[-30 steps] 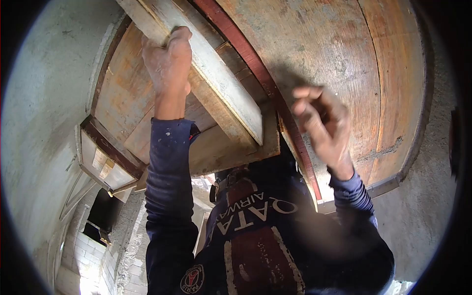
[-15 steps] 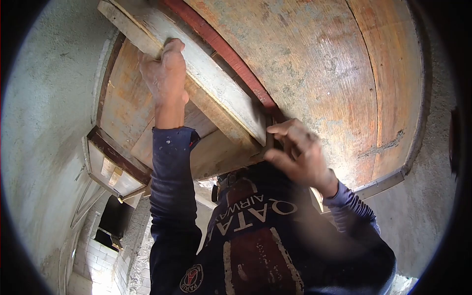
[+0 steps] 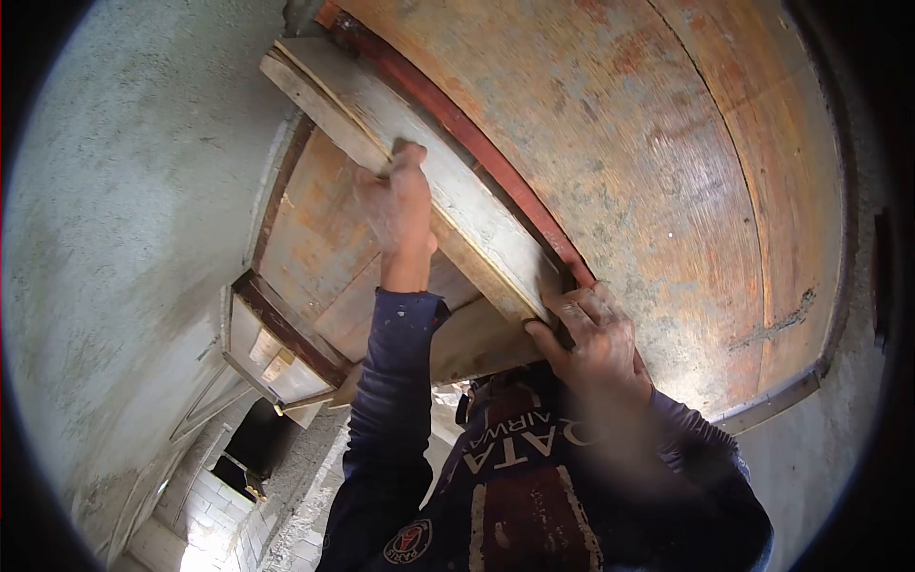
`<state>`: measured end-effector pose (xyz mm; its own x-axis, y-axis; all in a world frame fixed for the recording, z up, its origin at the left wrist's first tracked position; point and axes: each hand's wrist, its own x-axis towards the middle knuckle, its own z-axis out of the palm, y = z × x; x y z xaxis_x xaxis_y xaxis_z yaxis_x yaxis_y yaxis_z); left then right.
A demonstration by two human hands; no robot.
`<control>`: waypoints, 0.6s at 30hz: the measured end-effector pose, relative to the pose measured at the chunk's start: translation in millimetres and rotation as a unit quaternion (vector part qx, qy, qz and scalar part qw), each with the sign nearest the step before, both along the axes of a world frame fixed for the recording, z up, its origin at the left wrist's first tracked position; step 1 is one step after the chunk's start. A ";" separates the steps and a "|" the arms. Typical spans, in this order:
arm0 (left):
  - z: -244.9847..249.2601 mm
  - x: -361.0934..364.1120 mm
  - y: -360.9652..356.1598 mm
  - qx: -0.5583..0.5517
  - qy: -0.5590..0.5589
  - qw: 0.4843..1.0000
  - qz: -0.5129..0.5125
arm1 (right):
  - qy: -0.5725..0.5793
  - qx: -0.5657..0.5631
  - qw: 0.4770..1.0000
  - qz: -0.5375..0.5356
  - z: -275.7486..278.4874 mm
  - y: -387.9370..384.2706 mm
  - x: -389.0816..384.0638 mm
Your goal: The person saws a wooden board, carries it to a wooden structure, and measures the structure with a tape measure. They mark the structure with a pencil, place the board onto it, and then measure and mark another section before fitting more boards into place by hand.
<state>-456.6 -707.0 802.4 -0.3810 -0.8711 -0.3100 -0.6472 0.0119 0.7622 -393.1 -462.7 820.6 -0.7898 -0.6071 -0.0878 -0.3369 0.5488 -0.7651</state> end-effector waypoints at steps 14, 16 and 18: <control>-4.5 -1.0 0.0 0.082 0.121 0.989 0.008 | -0.055 -0.007 0.998 0.009 9.9 2.1 -14.9; -5.8 1.2 -1.3 0.087 0.126 0.988 0.002 | -0.052 -0.009 0.999 0.010 9.0 4.0 -14.4; -3.1 -0.3 0.5 0.079 0.096 0.992 0.027 | -0.034 -0.021 0.999 0.025 6.8 7.3 -16.3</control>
